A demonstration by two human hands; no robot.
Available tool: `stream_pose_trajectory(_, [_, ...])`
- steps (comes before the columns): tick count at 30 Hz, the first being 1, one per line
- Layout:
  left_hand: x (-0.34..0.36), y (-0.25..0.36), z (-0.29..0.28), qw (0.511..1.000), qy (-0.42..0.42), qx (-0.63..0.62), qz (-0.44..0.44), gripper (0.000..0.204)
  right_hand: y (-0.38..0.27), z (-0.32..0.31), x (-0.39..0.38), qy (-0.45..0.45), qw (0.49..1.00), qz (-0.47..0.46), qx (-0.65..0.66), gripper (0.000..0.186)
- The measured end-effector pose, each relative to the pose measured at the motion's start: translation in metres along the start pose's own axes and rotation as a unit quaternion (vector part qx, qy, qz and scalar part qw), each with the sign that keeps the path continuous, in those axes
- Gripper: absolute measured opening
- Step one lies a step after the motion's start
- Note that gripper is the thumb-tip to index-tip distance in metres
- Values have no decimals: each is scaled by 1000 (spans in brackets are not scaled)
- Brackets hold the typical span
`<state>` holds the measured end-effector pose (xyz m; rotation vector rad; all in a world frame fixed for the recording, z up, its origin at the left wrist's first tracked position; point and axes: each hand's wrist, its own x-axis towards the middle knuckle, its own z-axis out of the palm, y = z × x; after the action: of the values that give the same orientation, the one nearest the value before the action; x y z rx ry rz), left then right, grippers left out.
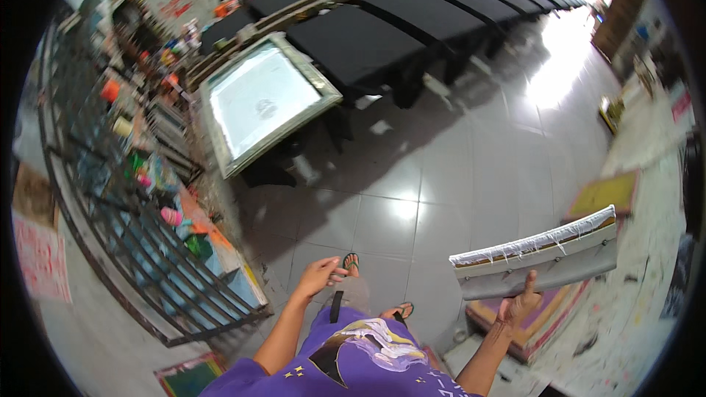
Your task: The person carries a screen printing frame to a drying rack, retrieves a squeegee, and repeatedly prints a white graphic onto a series of black t-shirts. They pull the squeegee across the screen to transfer ink, then lift the screen to reveal the printed design before moving to the next shirt.
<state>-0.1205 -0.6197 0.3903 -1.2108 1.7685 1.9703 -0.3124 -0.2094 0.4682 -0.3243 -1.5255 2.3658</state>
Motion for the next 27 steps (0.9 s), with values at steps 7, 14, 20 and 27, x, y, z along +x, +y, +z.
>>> stream_pose_trajectory(7, [25, -38, -132, 941, 294, -145, 84, 51, 68, 191, 19, -194, 978, 69, 26, 63])
stream_pose_trajectory(14, [126, 21, -239, 844, 498, -25, 197, 70, 105, 377, -5, -258, 966, 4, 14, 62])
stream_pose_trajectory(20, [181, 43, -295, 843, 494, -67, 201, 66, 135, 480, -6, -287, 958, 3, 10, 67])
stream_pose_trajectory(27, [190, 41, -299, 846, 426, -232, 221, 67, 170, 595, 5, -288, 957, 29, 24, 62])
